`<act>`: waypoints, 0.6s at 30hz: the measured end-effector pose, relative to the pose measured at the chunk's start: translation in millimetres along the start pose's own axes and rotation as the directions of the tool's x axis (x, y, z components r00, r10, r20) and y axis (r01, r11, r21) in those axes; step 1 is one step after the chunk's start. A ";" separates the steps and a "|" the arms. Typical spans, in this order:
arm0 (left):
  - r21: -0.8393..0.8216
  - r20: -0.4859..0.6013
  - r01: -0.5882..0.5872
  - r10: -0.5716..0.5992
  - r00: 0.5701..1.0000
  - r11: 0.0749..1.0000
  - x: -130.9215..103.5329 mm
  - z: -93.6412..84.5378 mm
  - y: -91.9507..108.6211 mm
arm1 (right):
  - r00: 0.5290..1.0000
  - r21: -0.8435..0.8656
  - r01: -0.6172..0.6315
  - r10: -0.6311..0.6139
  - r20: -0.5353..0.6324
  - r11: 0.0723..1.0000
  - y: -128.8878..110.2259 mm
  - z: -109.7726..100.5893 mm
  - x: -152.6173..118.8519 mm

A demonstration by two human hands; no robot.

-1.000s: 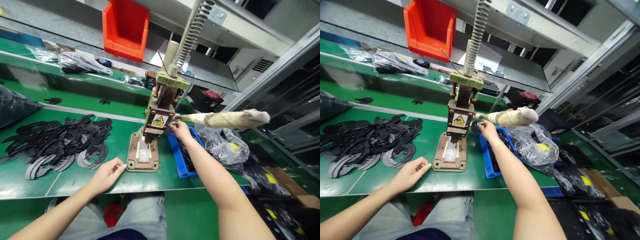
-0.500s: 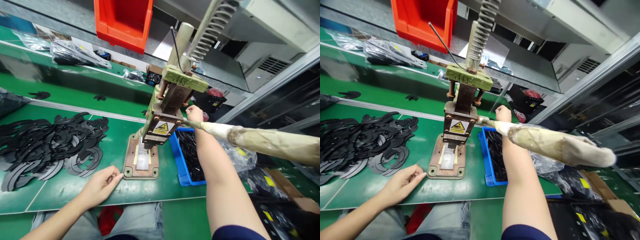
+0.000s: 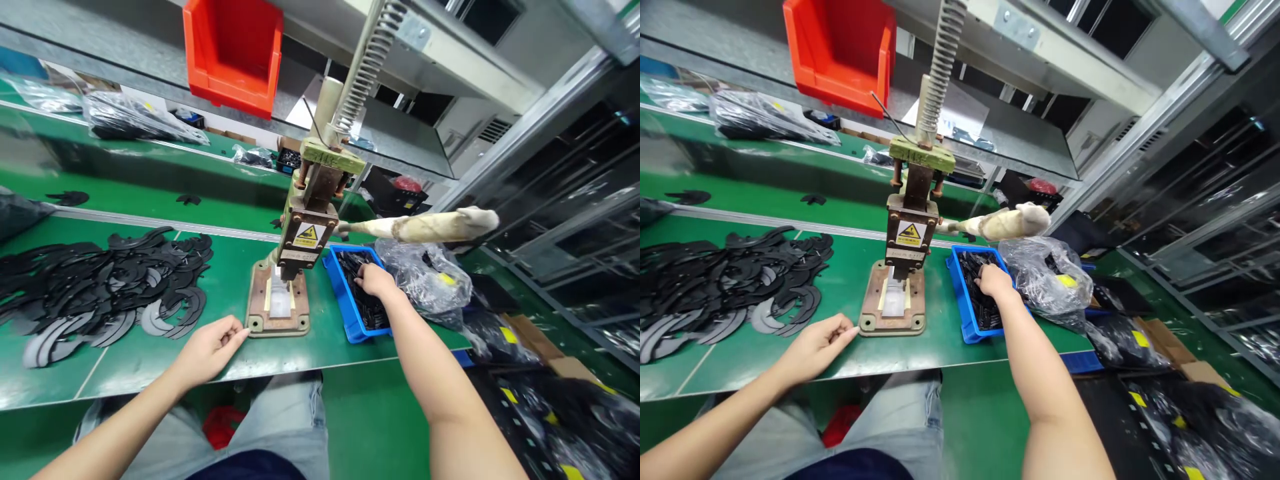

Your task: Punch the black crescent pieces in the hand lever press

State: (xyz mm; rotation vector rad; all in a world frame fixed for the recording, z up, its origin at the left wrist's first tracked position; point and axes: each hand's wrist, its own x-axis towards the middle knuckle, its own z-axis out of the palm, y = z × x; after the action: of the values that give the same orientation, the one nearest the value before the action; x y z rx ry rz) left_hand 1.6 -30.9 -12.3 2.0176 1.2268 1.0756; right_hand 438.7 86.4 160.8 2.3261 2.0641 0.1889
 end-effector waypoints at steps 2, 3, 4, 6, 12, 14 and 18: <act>-0.001 -0.010 -0.001 0.001 1.000 1.000 -1.6 0.4 1.4 | 1.000 0.010 -0.008 0.008 -0.006 1.000 -3.8 0.1 -5.0; 0.000 -0.017 -0.001 0.001 1.000 1.000 -2.4 0.6 2.0 | 1.000 0.022 -0.010 0.011 -0.014 1.000 -5.1 -0.7 -7.6; 0.000 -0.023 -0.002 0.002 1.000 1.000 -3.0 0.8 2.6 | 1.000 0.039 -0.012 0.013 -0.025 0.999 -5.9 -2.1 -10.4; -0.010 -0.035 -0.006 0.006 0.999 1.000 -3.7 0.8 3.2 | 0.998 0.089 -0.016 0.022 -0.061 0.996 -5.3 -6.8 -17.0; -0.047 -0.142 -0.031 0.024 0.990 0.998 0.9 -6.2 10.8 | 0.958 0.371 0.044 0.066 -0.279 0.928 -5.8 -30.0 -55.2; -0.052 -0.182 -0.075 0.065 0.981 0.996 3.9 -10.2 21.7 | 0.942 0.499 0.143 0.037 -0.334 0.855 -21.3 -29.2 -78.6; -0.030 -0.199 -0.276 0.265 0.943 0.961 7.6 -17.6 56.5 | 0.943 0.746 0.331 -0.179 -0.280 0.578 -84.1 -2.0 -134.3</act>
State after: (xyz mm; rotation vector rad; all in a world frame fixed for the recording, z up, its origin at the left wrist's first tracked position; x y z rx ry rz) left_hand 15.1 -48.1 43.2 2.1195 1.0139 1.4520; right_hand 340.1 -36.5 144.6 2.3542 3.0060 -0.7184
